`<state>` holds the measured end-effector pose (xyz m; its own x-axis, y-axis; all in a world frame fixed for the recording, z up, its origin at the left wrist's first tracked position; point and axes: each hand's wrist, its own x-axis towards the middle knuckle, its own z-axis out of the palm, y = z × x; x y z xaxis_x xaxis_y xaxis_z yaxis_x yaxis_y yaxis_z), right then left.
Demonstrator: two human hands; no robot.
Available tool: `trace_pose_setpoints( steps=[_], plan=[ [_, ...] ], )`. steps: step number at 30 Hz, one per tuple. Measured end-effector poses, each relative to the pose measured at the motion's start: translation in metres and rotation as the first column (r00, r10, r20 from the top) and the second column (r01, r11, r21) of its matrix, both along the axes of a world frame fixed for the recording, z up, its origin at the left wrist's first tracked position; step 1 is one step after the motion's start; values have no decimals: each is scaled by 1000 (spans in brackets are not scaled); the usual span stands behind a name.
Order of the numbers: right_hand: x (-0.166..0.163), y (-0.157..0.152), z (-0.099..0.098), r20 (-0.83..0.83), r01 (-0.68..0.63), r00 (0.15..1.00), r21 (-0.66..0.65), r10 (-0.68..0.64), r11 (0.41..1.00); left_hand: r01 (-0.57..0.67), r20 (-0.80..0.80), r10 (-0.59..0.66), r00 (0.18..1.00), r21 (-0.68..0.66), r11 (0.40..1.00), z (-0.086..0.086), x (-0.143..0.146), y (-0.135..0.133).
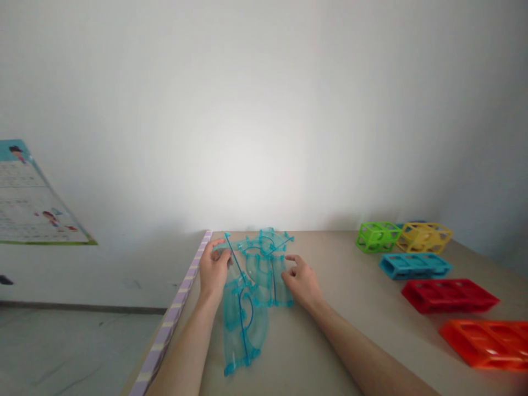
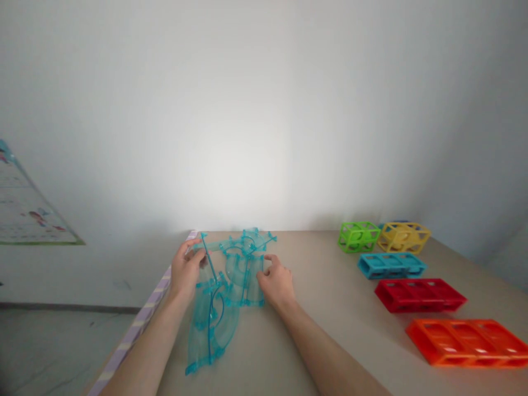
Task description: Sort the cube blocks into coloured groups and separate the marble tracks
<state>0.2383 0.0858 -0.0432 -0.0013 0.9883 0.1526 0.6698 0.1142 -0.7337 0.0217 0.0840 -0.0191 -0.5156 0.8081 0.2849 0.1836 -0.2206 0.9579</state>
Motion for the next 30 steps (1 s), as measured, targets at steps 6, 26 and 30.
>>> trace_pose_setpoints(
  steps=[6,26,30],
  plan=[
    [0,-4,2,33,-35,999,181,29,983,222,542,-286,790,182,958,19,7,-12],
    [-38,-72,35,423,-712,702,398,574,578,416,879,-475,53,413,810,26,-7,-11],
    [-36,-64,29,351,-559,827,426,440,711,439,883,-465,70,391,809,26,-6,-11]
  ],
)
